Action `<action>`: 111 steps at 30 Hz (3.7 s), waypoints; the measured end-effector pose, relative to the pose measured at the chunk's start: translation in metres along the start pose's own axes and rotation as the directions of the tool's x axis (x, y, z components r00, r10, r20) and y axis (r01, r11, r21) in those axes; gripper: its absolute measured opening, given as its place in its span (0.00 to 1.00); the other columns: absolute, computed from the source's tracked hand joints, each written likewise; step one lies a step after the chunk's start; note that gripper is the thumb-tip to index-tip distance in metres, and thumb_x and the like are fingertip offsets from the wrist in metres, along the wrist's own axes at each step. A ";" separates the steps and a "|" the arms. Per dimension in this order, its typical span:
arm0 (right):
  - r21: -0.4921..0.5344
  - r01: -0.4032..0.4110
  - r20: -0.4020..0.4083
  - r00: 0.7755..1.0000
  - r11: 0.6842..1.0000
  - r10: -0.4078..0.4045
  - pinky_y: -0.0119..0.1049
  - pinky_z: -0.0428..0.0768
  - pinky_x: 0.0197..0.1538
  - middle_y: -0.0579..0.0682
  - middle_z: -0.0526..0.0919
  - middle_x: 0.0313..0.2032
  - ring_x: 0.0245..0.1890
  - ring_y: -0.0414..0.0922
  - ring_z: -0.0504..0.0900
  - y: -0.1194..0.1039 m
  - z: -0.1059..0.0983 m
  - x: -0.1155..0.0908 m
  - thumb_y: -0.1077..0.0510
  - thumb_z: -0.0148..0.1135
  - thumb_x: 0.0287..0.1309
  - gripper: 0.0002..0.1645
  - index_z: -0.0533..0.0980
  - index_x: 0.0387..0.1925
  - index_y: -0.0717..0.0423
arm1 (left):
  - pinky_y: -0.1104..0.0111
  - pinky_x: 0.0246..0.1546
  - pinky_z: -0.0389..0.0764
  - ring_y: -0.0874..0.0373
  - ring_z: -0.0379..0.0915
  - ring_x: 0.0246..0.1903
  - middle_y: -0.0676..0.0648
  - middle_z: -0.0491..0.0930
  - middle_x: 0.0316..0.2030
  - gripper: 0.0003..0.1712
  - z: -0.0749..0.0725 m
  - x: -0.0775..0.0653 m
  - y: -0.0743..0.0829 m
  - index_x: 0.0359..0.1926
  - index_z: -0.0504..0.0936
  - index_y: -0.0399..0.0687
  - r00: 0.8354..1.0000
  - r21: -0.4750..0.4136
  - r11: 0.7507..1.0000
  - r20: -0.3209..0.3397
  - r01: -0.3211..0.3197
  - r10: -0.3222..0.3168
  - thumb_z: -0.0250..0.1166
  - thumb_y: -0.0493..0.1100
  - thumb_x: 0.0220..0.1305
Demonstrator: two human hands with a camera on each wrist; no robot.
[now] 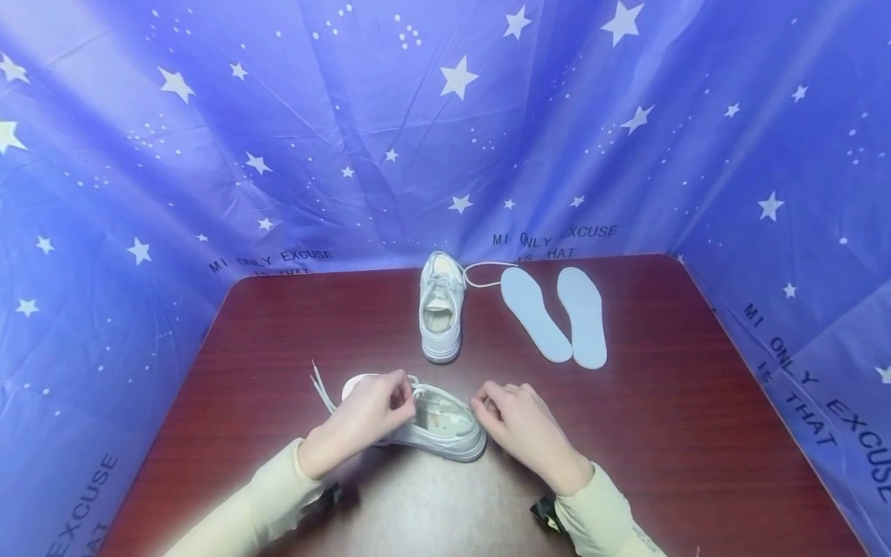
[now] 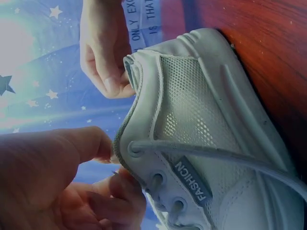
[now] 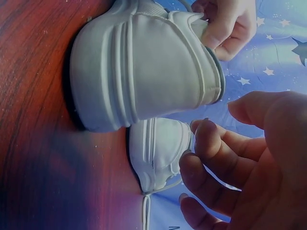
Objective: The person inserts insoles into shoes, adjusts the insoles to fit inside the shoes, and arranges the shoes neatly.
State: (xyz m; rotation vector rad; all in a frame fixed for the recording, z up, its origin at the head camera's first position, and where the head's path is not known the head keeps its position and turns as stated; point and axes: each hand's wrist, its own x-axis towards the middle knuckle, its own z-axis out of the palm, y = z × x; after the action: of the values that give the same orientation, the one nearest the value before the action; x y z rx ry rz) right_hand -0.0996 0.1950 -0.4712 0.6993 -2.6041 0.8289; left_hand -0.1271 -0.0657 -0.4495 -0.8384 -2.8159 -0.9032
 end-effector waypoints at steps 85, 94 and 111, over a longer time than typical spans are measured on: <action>0.107 -0.103 0.112 0.989 0.989 0.091 0.28 0.67 0.28 0.25 0.66 0.19 0.19 0.25 0.66 -0.001 0.000 -0.001 0.62 0.64 0.65 0.12 0.76 0.29 0.42 | 0.65 0.15 0.67 0.57 0.68 0.17 0.55 0.66 0.20 0.16 -0.003 0.009 -0.003 0.21 0.70 0.51 0.957 0.322 0.927 -0.152 -0.190 0.249 0.71 0.37 0.52; 0.083 -0.087 0.098 0.992 0.993 0.079 0.28 0.68 0.28 0.24 0.66 0.20 0.21 0.26 0.66 0.002 0.000 -0.004 0.62 0.65 0.65 0.11 0.78 0.29 0.43 | 0.62 0.12 0.70 0.56 0.75 0.21 0.53 0.72 0.23 0.13 -0.005 0.014 -0.006 0.24 0.74 0.51 0.955 0.374 0.910 -0.155 -0.179 0.252 0.71 0.38 0.56; 0.086 -0.102 0.079 0.992 0.991 0.095 0.28 0.69 0.27 0.25 0.67 0.19 0.19 0.26 0.66 0.002 -0.003 -0.003 0.63 0.64 0.64 0.10 0.79 0.30 0.45 | 0.64 0.14 0.68 0.56 0.72 0.17 0.55 0.68 0.21 0.14 0.012 0.028 -0.012 0.22 0.71 0.52 0.949 0.338 0.933 -0.234 -0.125 0.212 0.70 0.40 0.53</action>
State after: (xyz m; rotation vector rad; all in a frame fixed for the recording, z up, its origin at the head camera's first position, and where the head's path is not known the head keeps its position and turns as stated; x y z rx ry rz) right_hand -0.0979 0.1992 -0.4714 0.6420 -2.7012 0.9719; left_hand -0.1560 -0.0537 -0.4590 -0.8260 -2.5122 -0.4740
